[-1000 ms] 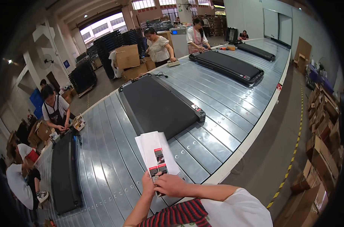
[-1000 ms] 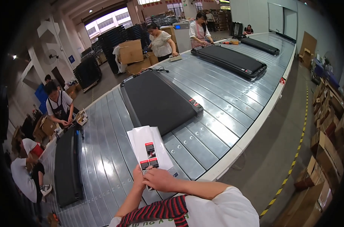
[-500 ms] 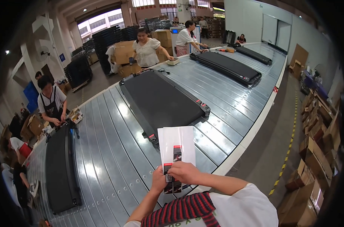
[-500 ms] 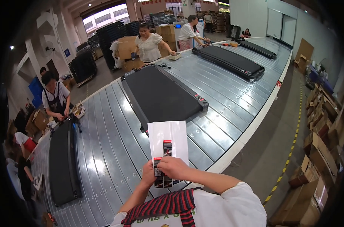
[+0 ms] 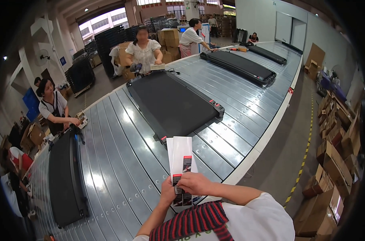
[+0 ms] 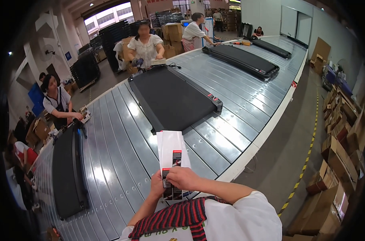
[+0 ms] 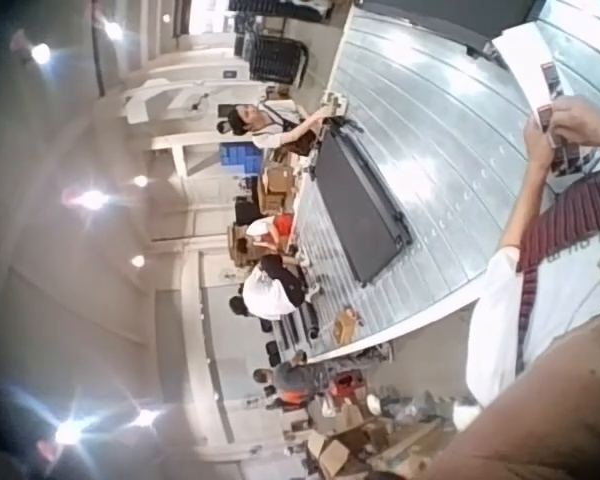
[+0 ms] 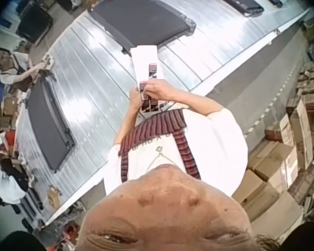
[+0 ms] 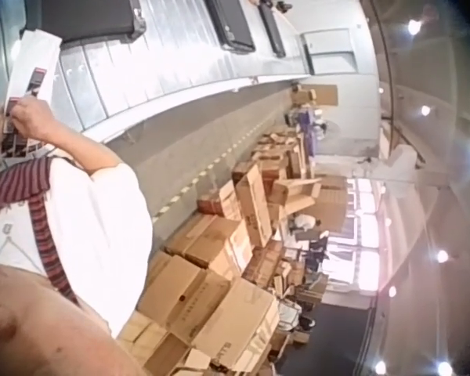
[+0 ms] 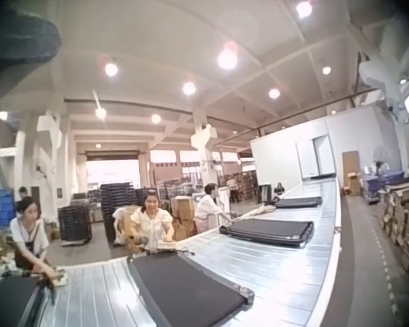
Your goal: Applying product identification and warning labels onto treadmills as they move along a factory assembly line.
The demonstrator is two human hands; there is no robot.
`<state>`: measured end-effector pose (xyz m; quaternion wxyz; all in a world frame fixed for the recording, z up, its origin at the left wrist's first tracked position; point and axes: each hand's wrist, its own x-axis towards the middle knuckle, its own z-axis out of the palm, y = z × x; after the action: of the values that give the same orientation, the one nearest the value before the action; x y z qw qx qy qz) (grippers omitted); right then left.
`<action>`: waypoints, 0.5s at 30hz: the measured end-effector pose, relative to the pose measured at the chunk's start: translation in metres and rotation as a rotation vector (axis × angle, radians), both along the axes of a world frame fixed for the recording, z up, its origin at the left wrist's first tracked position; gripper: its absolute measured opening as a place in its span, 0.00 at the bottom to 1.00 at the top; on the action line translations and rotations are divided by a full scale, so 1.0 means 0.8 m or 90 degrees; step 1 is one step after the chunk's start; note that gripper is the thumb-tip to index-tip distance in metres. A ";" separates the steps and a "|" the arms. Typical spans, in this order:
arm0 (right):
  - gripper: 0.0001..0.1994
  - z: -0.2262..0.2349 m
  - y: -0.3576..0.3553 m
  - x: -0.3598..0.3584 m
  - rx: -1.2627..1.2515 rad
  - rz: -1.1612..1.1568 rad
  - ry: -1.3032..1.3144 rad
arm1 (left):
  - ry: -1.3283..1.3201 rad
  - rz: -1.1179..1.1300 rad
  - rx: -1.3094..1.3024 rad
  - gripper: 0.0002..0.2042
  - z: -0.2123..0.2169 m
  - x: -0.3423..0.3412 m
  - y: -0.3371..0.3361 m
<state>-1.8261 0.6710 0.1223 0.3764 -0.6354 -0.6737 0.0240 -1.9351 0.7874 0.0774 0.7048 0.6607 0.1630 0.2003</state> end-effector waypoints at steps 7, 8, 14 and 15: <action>0.05 -0.007 -0.016 0.005 0.041 -0.003 0.002 | 0.044 0.028 0.013 0.15 -0.007 0.004 -0.015; 0.05 -0.007 -0.020 0.006 0.042 -0.005 0.006 | 0.042 0.034 -0.018 0.15 0.002 0.005 -0.023; 0.04 -0.013 -0.047 0.023 0.089 0.041 0.026 | 0.141 0.098 -0.011 0.14 -0.025 0.019 -0.025; 0.04 -0.008 -0.052 0.030 0.087 0.041 0.030 | 0.197 0.123 0.019 0.13 -0.031 0.024 -0.021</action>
<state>-1.8021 0.6294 0.1157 0.4337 -0.5857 -0.6847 0.0053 -1.9162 0.7702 0.0527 0.6389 0.6754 0.3292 0.1652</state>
